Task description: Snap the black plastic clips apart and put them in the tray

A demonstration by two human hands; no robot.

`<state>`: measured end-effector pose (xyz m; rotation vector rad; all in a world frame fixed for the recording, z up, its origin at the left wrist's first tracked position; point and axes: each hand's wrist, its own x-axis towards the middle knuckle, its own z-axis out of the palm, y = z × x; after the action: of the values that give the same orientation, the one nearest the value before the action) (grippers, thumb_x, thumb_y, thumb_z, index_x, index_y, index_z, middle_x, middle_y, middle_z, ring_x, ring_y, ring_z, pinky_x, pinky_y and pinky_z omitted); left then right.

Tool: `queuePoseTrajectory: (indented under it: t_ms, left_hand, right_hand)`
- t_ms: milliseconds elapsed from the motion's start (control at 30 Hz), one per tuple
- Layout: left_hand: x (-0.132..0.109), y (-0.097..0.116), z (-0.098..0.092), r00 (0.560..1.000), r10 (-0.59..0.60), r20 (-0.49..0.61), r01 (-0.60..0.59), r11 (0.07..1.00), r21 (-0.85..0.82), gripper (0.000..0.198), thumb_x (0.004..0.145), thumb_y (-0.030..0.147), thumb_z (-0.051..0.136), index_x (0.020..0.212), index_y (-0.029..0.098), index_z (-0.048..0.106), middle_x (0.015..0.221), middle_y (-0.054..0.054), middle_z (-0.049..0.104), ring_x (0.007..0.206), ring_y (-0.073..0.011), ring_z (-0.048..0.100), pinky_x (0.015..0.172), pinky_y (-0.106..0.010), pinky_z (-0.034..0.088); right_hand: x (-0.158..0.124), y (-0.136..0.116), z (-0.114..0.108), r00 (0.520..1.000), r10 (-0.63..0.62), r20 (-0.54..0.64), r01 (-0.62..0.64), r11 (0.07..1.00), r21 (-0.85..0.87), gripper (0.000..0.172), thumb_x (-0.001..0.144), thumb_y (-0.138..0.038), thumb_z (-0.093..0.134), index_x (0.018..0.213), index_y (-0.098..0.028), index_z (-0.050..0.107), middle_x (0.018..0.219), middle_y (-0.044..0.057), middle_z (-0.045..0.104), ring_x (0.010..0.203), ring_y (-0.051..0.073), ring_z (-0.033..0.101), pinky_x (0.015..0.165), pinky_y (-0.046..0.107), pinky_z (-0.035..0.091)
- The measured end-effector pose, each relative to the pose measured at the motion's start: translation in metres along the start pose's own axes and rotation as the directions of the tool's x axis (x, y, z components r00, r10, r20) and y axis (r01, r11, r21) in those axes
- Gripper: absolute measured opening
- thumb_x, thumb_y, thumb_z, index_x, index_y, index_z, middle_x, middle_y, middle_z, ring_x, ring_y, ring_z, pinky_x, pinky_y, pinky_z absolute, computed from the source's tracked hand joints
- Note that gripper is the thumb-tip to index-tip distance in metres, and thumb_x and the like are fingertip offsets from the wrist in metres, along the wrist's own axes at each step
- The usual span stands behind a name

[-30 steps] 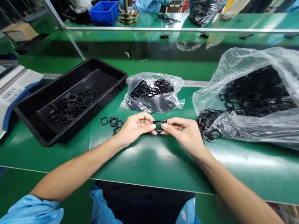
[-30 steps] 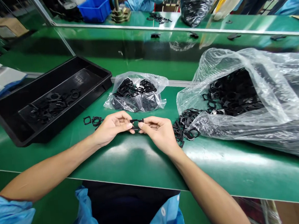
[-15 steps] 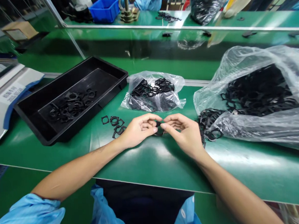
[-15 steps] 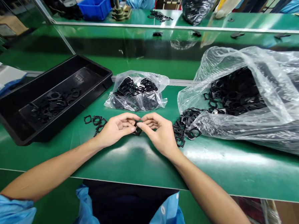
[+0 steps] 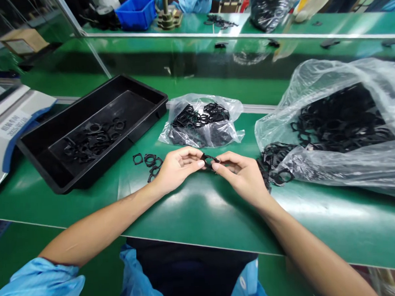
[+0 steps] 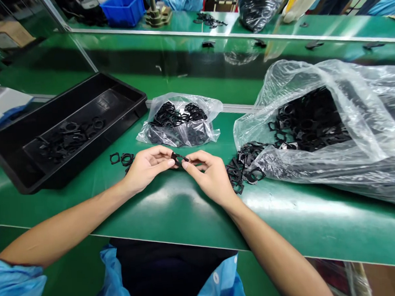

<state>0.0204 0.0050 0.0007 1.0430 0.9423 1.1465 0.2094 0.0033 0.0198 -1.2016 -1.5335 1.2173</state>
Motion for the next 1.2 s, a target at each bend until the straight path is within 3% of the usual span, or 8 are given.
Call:
queuePoseTrajectory:
  t_ms: [367, 533, 800, 1033, 1200]
  left_hand:
    - [0.000, 0.004, 0.000, 0.998, -0.053, 0.041, 0.055, 0.997, -0.062, 0.038, 0.069, 0.037, 0.088, 0.088, 0.014, 0.066, 0.076, -0.003, 0.075, 0.070, -0.0169, 0.074, 0.075, -0.031, 0.060]
    - [0.000, 0.004, -0.001, 0.997, -0.067, 0.037, 0.069, 0.996, -0.056, 0.037, 0.068, 0.034, 0.089, 0.090, 0.014, 0.067, 0.074, -0.003, 0.075, 0.066, -0.0163, 0.073, 0.073, -0.030, 0.060]
    - [0.002, 0.003, -0.001, 0.998, -0.060, 0.012, 0.061, 0.996, -0.069, 0.033, 0.060, 0.028, 0.092, 0.084, 0.014, 0.072, 0.078, -0.002, 0.076, 0.072, -0.0138, 0.071, 0.076, -0.027, 0.058]
    - [0.002, 0.001, -0.003, 0.992, -0.110, 0.069, 0.118, 0.985, -0.125, 0.036, 0.063, 0.032, 0.092, 0.089, 0.013, 0.073, 0.083, -0.006, 0.077, 0.075, -0.0177, 0.073, 0.080, -0.034, 0.061]
    - [0.001, 0.004, -0.002, 0.990, -0.121, 0.076, 0.132, 0.980, -0.152, 0.034, 0.064, 0.029, 0.091, 0.088, 0.013, 0.074, 0.083, -0.006, 0.078, 0.077, -0.0185, 0.074, 0.082, -0.034, 0.061]
  right_hand:
    - [0.001, -0.009, -0.001, 0.995, 0.085, 0.052, -0.091, 0.987, 0.135, 0.035, 0.072, -0.051, 0.082, 0.073, -0.018, 0.072, 0.077, 0.003, 0.068, 0.067, 0.015, 0.060, 0.067, 0.029, 0.054]
    - [0.003, -0.007, -0.002, 0.977, 0.142, 0.160, -0.174, 0.963, 0.207, 0.035, 0.072, -0.051, 0.081, 0.073, -0.017, 0.074, 0.079, 0.004, 0.069, 0.071, 0.015, 0.062, 0.067, 0.028, 0.054]
    - [0.003, -0.010, -0.003, 0.989, 0.082, 0.127, -0.100, 0.984, 0.148, 0.034, 0.076, -0.049, 0.079, 0.068, -0.017, 0.072, 0.069, 0.001, 0.062, 0.067, 0.014, 0.058, 0.070, 0.028, 0.050]
    - [0.003, -0.014, -0.003, 0.985, 0.068, 0.159, -0.087, 0.989, 0.121, 0.038, 0.077, -0.055, 0.076, 0.071, -0.018, 0.073, 0.070, 0.002, 0.064, 0.068, 0.015, 0.058, 0.070, 0.029, 0.051]
    - [0.000, -0.018, -0.001, 0.990, 0.076, 0.119, -0.095, 0.983, 0.158, 0.039, 0.073, -0.056, 0.079, 0.067, -0.019, 0.069, 0.069, 0.001, 0.064, 0.065, 0.015, 0.060, 0.068, 0.029, 0.053]
